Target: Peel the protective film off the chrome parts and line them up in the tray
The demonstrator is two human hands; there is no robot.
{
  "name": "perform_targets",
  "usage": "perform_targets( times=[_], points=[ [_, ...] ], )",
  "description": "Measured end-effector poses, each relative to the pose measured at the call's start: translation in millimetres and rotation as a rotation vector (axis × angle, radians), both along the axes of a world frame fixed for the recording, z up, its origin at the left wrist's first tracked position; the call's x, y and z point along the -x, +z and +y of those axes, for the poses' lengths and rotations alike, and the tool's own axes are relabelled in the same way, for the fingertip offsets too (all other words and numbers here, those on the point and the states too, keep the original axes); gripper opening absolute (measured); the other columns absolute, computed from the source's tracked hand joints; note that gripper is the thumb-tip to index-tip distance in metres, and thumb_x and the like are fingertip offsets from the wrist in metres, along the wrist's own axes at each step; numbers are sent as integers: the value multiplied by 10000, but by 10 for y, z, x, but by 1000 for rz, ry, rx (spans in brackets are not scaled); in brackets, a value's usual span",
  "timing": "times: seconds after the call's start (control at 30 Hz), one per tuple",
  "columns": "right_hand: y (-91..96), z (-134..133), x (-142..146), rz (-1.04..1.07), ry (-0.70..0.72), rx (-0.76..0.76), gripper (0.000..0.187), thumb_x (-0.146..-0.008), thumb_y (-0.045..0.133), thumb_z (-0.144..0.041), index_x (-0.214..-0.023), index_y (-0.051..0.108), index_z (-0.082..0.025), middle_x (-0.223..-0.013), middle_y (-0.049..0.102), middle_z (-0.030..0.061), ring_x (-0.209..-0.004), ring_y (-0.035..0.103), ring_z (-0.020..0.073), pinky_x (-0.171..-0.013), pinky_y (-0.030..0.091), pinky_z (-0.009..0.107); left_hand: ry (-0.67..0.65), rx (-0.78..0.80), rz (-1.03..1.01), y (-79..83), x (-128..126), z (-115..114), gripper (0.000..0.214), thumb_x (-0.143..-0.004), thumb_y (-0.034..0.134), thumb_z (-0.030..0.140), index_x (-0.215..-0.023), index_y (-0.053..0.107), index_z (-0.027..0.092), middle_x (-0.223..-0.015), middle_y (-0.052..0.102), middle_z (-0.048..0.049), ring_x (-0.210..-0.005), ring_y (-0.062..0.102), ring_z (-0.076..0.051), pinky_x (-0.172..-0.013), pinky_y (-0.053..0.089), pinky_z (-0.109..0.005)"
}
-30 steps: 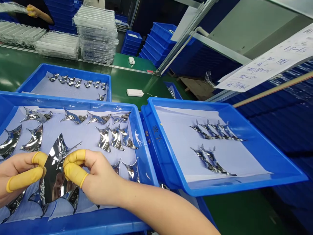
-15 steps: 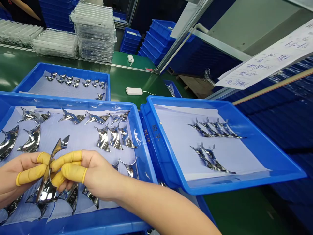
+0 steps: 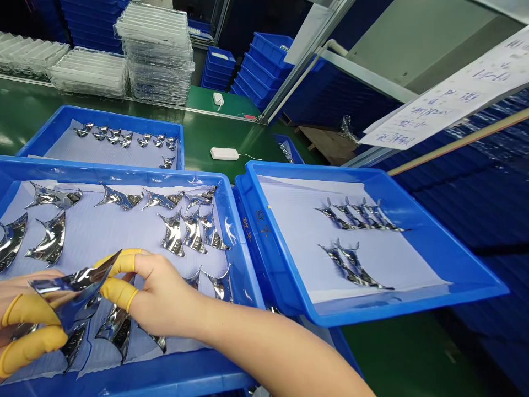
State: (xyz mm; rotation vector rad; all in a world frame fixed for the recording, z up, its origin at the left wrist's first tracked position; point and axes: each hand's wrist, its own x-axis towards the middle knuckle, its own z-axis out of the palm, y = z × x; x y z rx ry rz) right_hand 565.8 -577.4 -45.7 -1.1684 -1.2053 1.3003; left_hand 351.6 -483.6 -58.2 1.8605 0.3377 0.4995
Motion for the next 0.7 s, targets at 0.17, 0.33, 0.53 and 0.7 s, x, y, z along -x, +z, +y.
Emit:
perform_targets(
  times=[0.17, 0.33, 0.53, 0.7],
  points=[
    [16, 3, 2, -136, 24, -31, 98, -880, 586, -148, -897, 683, -147, -1091, 690, 90, -1010, 636, 163, -936, 498, 331, -55, -273, -74, 29, -47, -42, 244, -817, 701, 127, -998, 667, 288, -692, 689, 32, -668, 656, -171, -707, 540, -290],
    [-10, 9, 34, -48, 29, 65, 76, -878, 588, -170, -869, 660, -146, -930, 687, 68, -888, 636, 168, -858, 513, 342, -23, -217, -41, 31, -33, -36, 150, -840, 680, 159, -945, 647, 261, -702, 681, 32, -612, 638, -145, -604, 541, -238],
    [-33, 5, 31, 20, 35, 119, 106, -845, 604, -232, -788, 626, -145, -808, 628, 54, -761, 575, 163, -827, 500, 371, 45, -152, 65, 41, -11, -32, 47, -882, 649, 299, -852, 618, 279, -726, 704, 49, -576, 648, -130, -484, 507, -179],
    [-29, 13, 35, 97, 30, 179, 201, -809, 694, -335, -763, 616, -155, -780, 585, 19, -730, 529, 138, -821, 477, 352, 78, 18, 132, 19, 5, -27, 134, -861, 654, 353, -762, 656, 264, -563, 630, 48, -489, 587, -133, -459, 501, -199]
  ],
)
